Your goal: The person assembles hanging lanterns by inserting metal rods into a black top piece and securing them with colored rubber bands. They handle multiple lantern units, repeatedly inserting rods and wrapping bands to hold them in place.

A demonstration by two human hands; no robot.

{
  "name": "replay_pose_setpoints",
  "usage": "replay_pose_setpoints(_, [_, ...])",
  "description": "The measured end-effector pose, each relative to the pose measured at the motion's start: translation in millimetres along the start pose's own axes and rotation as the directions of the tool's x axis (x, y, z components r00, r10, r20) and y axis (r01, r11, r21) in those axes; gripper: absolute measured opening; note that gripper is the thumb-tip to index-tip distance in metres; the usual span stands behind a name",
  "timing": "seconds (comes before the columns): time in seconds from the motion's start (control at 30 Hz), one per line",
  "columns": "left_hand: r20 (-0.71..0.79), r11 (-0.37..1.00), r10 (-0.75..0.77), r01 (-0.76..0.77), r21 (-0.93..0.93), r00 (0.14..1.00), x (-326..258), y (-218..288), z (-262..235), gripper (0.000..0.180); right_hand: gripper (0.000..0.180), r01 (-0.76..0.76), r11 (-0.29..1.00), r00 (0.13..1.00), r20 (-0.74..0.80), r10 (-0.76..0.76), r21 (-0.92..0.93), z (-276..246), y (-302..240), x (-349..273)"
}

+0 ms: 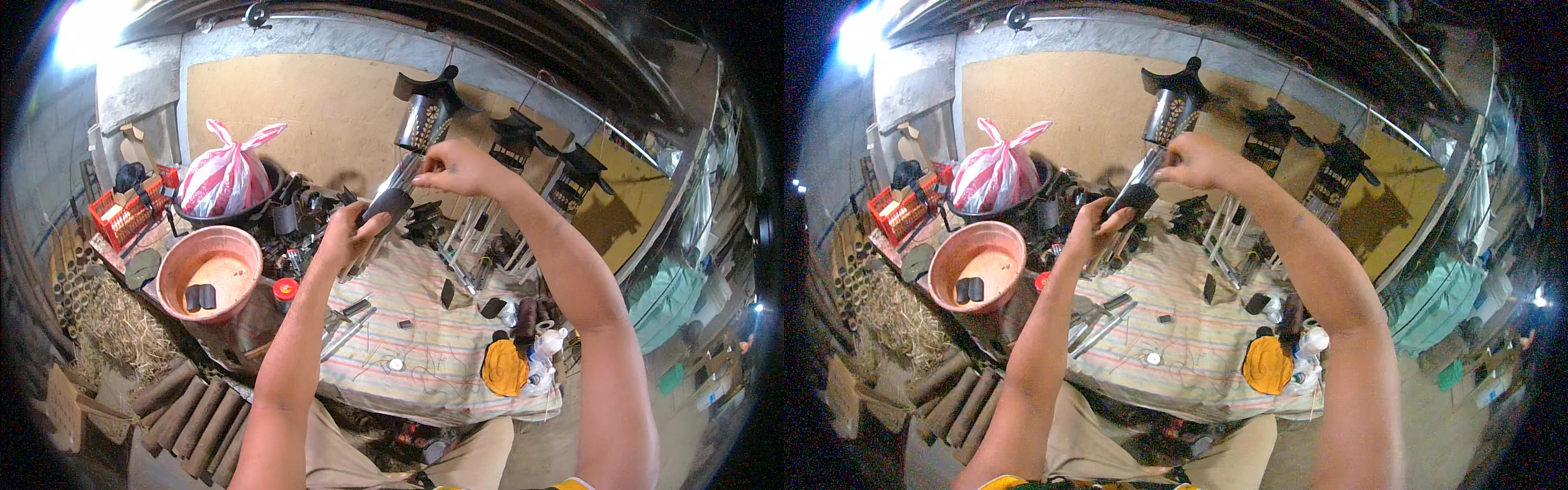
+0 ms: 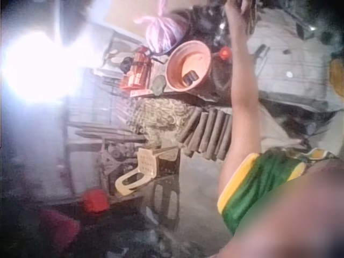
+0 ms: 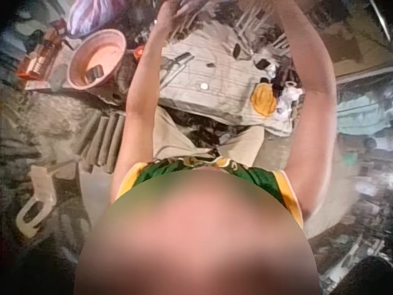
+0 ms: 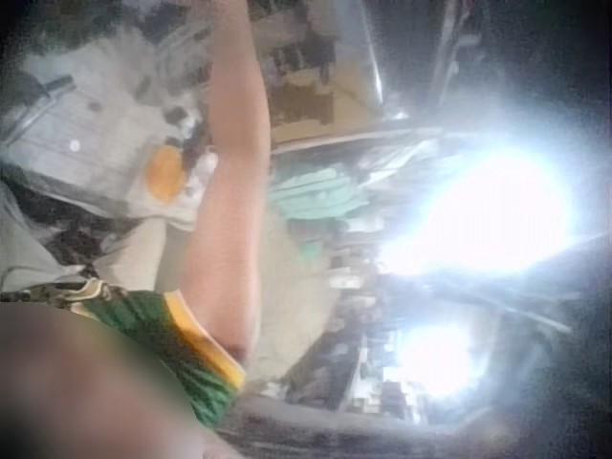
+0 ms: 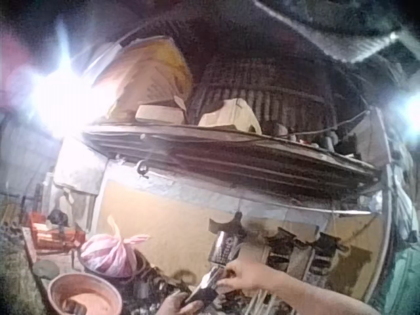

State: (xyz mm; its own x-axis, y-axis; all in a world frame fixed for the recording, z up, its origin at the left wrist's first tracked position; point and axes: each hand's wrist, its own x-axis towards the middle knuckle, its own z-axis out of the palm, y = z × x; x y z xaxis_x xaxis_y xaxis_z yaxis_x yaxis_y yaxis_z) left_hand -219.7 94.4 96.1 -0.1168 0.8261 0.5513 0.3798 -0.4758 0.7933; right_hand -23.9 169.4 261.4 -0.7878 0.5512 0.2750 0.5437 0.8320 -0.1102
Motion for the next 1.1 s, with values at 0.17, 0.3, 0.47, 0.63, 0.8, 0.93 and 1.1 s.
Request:
replay_pose_setpoints(0.17, [-0.016, 0.936, 0.218, -0.205, 0.286, 0.976, 6, 4, -2, 0.037, 0.054, 0.466, 0.78, 0.883, 0.159, -0.442, -0.417, 19, -39, 18])
replay_pose_setpoints(0.3, [0.07, 0.777, 0.415, -0.393, 0.492, 0.907, 6, 13, -11, 0.041, 0.066, 0.363, 0.834, 0.868, 0.476, -0.141, -0.415, 31, -54, 43])
replay_pose_setpoints(0.47, [0.117, 0.67, 0.305, -0.3, 0.679, 0.945, 3, 31, -25, 0.041, 0.058, 0.326, 0.786, 0.771, 0.629, 0.1, -0.525, 43, -57, 65])
replay_pose_setpoints(0.63, [0.106, 0.61, 0.371, -0.328, 0.721, 0.923, 0, 53, -34, 0.039, 0.037, 0.311, 0.789, 0.845, 0.535, 0.026, -0.53, 41, -52, 63])
replay_pose_setpoints(0.8, [-0.274, 0.832, 0.453, -0.291, 0.473, 0.849, -25, 60, -70, 0.025, 0.025, 0.35, 0.855, 0.888, 0.425, -0.174, -0.382, 23, -48, 58])
replay_pose_setpoints(0.93, [-0.783, 0.827, 0.154, -0.513, -0.232, 0.602, -55, 47, -116, 0.015, 0.023, 0.343, 0.92, 0.927, 0.228, -0.298, -0.191, 13, -49, 49])
replay_pose_setpoints(1.1, [-0.465, 0.406, -0.268, -0.338, -0.849, 0.844, -52, 24, -114, 0.027, 0.024, 0.314, 0.942, 0.94, 0.179, -0.291, -0.117, 9, -55, 49])
